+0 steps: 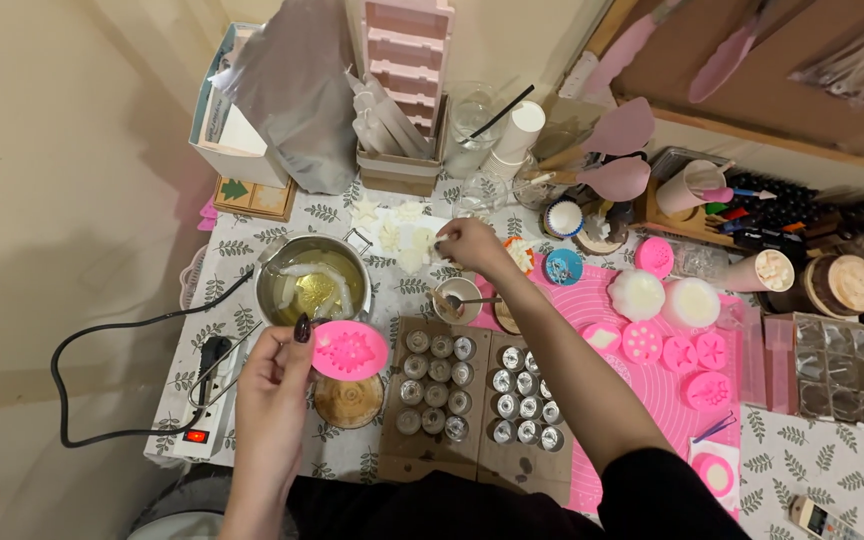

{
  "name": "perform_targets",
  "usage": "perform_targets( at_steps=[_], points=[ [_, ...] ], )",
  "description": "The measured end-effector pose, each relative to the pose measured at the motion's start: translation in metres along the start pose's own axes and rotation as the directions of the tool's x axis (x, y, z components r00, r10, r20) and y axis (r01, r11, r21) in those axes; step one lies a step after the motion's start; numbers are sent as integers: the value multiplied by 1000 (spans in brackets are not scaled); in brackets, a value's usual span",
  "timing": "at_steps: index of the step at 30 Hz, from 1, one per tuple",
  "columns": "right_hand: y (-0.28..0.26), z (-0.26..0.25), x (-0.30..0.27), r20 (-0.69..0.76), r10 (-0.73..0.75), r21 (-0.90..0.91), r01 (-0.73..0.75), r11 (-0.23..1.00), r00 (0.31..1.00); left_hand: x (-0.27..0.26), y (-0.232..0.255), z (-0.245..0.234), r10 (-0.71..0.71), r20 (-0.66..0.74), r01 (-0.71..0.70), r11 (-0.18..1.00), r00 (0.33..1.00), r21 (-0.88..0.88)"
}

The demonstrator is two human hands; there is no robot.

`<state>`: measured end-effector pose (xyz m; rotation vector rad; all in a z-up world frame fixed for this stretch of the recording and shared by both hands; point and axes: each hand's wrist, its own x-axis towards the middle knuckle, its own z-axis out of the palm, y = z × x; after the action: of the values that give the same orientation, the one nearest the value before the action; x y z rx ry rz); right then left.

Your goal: The recorder prepares candle decorations by melting wax and demolding small decorative wax pieces from silicone molds.

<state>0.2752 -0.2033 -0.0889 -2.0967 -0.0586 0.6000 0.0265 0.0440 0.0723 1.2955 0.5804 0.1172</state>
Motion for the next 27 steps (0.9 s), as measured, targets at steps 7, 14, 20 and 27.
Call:
perform_targets(
  at_steps=[7, 14, 20, 27],
  points=[
    [40, 40, 49, 86, -12, -484, 53, 874, 996, 0, -2, 1, -20, 20, 20, 1000, 1000, 8],
    [61, 52, 63, 88, 65, -485, -14, 875, 994, 6, -11, -8, -63, -23, 63, 998, 998, -21],
    [59, 51, 54, 13, 10, -455, -3, 891, 1000, 11, -3, -2, -91, -5, 91, 996, 996, -3],
    [58, 42, 53, -116, -103, -380, 51, 923, 988, 17, -4, 3, -41, 64, 43, 999, 997, -28]
  ],
)
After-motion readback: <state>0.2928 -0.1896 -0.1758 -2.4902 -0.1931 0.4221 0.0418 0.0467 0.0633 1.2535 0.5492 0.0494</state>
